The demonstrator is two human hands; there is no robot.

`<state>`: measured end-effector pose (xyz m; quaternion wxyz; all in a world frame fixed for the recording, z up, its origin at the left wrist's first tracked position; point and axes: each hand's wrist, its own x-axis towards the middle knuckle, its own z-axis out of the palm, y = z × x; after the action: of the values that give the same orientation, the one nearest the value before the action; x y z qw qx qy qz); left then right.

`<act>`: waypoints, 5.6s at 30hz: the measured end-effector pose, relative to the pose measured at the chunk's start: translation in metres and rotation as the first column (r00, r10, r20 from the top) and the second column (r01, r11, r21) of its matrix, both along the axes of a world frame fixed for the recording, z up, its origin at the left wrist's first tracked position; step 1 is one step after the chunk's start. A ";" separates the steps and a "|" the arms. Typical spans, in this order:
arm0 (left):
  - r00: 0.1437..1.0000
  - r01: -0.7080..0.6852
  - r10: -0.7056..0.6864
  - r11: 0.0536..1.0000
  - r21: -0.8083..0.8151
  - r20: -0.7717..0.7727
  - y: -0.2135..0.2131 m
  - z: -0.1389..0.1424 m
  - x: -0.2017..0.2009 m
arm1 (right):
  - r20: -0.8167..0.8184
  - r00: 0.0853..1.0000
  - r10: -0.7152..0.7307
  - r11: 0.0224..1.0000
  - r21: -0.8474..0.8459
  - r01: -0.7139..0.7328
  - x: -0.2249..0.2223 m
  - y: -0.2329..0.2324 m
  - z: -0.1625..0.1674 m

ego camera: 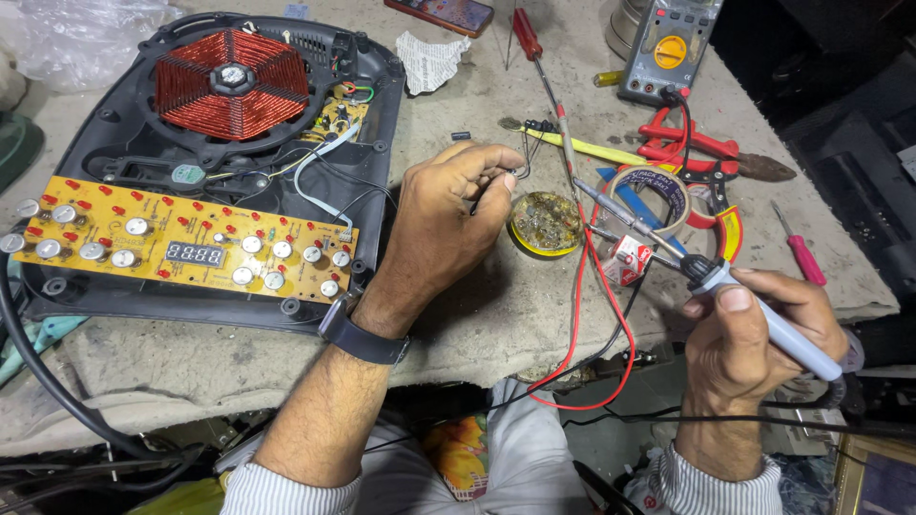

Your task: The person holds a small cylindrical component with two wires, uses a soldering iron to apply solder to the wire ends, and repeatedly checks the connection. The person then twists the wires together and continues to solder the joint.

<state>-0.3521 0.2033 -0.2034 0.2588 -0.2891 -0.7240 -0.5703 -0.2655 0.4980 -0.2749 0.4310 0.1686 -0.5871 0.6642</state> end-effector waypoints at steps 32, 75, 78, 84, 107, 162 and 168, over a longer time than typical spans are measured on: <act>0.965 0.120 -0.130 0.991 0.059 0.228 0.012 -0.005 0.019 | 0.027 0.924 -0.381 0.813 -0.466 0.349 0.162 0.217 -0.066; 0.968 0.207 -0.206 0.978 0.009 0.147 -0.006 -0.005 -0.002 | 0.706 0.583 0.402 0.661 0.217 -0.718 -0.114 -0.078 0.087; 0.975 0.170 -0.170 0.985 0.015 0.141 -0.006 -0.005 -0.002 | 0.687 0.563 0.460 0.669 0.148 -0.728 -0.116 -0.078 0.081; 0.988 0.107 -0.102 0.994 -0.037 0.120 -0.005 -0.008 -0.003 | 0.688 0.552 0.471 0.660 0.140 -0.738 -0.117 -0.071 0.076; 0.988 0.126 -0.133 0.989 -0.082 -0.081 -0.006 -0.008 0.001 | 0.631 0.068 0.773 0.429 -0.440 -0.789 -0.126 -0.064 0.062; 0.960 0.280 -0.279 0.960 -0.016 0.027 -0.007 -0.003 0.002 | 0.550 0.106 0.829 0.374 -0.402 -0.836 -0.131 -0.059 0.058; 0.969 0.246 -0.246 0.969 -0.021 0.020 -0.007 -0.003 0.001 | 0.544 0.098 0.833 0.386 -0.446 -0.807 -0.131 -0.060 0.057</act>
<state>-0.3507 0.1967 -0.2064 0.1766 -0.3749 -0.6913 -0.5919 -0.3964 0.4382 -0.2176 -0.2688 0.1902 -0.4941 0.8046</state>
